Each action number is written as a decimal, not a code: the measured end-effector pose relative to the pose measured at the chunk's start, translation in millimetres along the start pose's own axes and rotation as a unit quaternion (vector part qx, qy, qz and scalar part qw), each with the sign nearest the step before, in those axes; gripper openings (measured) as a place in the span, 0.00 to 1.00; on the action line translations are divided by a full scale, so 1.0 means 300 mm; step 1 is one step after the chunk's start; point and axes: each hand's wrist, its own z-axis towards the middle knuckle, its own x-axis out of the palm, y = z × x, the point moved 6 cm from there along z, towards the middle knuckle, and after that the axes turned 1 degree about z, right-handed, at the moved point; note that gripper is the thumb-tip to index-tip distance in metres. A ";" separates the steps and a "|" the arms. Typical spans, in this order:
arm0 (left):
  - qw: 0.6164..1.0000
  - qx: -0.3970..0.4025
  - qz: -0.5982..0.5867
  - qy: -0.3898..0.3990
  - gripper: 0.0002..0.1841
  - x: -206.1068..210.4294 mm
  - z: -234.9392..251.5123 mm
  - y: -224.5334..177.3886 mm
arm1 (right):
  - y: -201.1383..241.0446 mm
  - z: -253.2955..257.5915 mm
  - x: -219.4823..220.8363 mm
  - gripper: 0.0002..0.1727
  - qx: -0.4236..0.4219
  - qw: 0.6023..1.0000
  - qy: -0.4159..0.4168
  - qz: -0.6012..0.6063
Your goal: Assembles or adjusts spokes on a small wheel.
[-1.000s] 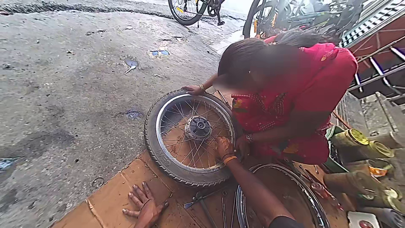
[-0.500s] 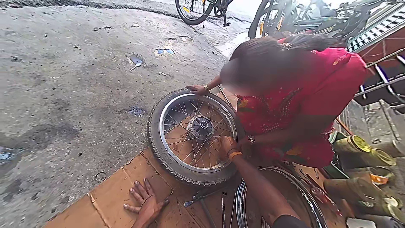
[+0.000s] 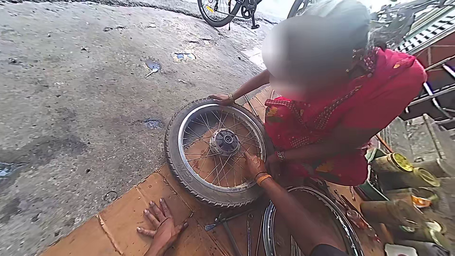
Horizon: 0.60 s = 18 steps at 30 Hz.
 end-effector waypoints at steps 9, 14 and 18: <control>1.000 -0.001 -0.006 -0.003 0.83 0.005 0.006 0.005 | -0.012 0.006 0.018 0.20 -0.024 1.000 -0.010 -0.012; 1.000 0.000 0.001 -0.003 0.82 0.004 0.003 0.004 | -0.018 0.043 0.011 0.19 0.010 0.998 -0.043 0.050; 1.000 0.000 -0.002 -0.007 0.82 -0.001 0.005 0.001 | -0.009 0.040 -0.022 0.39 0.043 0.997 -0.025 0.058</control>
